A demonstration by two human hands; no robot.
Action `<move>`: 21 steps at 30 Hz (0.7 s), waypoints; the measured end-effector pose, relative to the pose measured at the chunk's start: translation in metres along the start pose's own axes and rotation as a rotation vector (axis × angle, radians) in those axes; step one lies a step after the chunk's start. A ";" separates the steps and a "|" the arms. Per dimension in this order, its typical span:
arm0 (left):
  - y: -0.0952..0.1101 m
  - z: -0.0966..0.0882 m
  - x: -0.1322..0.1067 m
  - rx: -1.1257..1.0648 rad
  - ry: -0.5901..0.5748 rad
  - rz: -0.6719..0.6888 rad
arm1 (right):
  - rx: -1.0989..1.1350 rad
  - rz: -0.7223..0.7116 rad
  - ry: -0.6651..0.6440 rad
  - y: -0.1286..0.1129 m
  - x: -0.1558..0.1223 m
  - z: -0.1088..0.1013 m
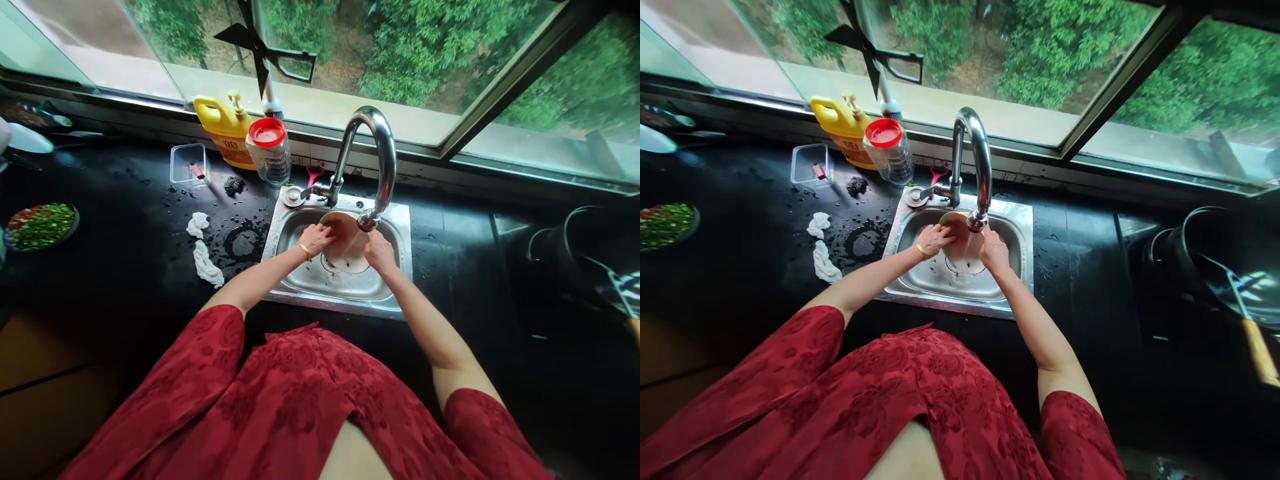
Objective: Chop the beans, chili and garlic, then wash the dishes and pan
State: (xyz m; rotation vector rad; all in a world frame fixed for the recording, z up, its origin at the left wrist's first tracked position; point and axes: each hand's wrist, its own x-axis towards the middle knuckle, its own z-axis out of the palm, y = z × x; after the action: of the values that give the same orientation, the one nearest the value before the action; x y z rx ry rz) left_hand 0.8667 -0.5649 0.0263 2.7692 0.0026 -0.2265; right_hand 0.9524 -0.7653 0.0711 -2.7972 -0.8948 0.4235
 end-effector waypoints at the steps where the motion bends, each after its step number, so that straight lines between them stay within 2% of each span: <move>1: -0.006 -0.009 0.001 0.019 0.009 0.063 | -0.007 -0.003 0.001 -0.001 0.000 -0.002; 3: -0.012 -0.017 0.003 0.027 0.035 0.115 | 0.007 -0.002 0.017 -0.001 0.001 -0.004; 4: -0.011 -0.015 0.003 0.028 0.047 0.090 | 0.032 0.001 0.031 -0.001 0.003 -0.004; 7: 0.005 0.007 0.000 -0.019 0.038 -0.119 | 0.124 0.030 0.075 -0.001 0.005 0.002; 9: 0.023 0.028 -0.002 -0.193 -0.048 -0.250 | 0.160 0.053 0.083 -0.001 0.005 0.008; 11: 0.040 0.046 -0.002 -0.473 -0.125 -0.308 | 0.183 0.057 0.080 0.000 0.003 0.016; 13: 0.053 0.055 0.000 -0.682 -0.083 -0.317 | 0.211 0.036 0.084 0.003 0.000 0.022; 16: 0.065 0.051 0.001 -0.706 0.078 -0.361 | 0.246 0.002 0.125 0.011 -0.002 0.028; 19: 0.061 0.033 -0.011 -0.702 0.031 -0.290 | 0.349 0.030 0.157 0.025 -0.001 0.033; 20: 0.055 0.027 -0.017 -0.701 0.047 -0.249 | 0.421 0.065 0.145 0.030 0.000 0.035; 21: 0.048 0.020 -0.023 -0.696 0.112 -0.231 | 0.512 0.111 0.119 0.035 0.001 0.039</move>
State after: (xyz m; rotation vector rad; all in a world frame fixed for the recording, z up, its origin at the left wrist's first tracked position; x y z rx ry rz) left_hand 0.8421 -0.6161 0.0281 2.0780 0.3603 -0.0995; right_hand 0.9591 -0.7897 0.0252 -2.3743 -0.5156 0.4249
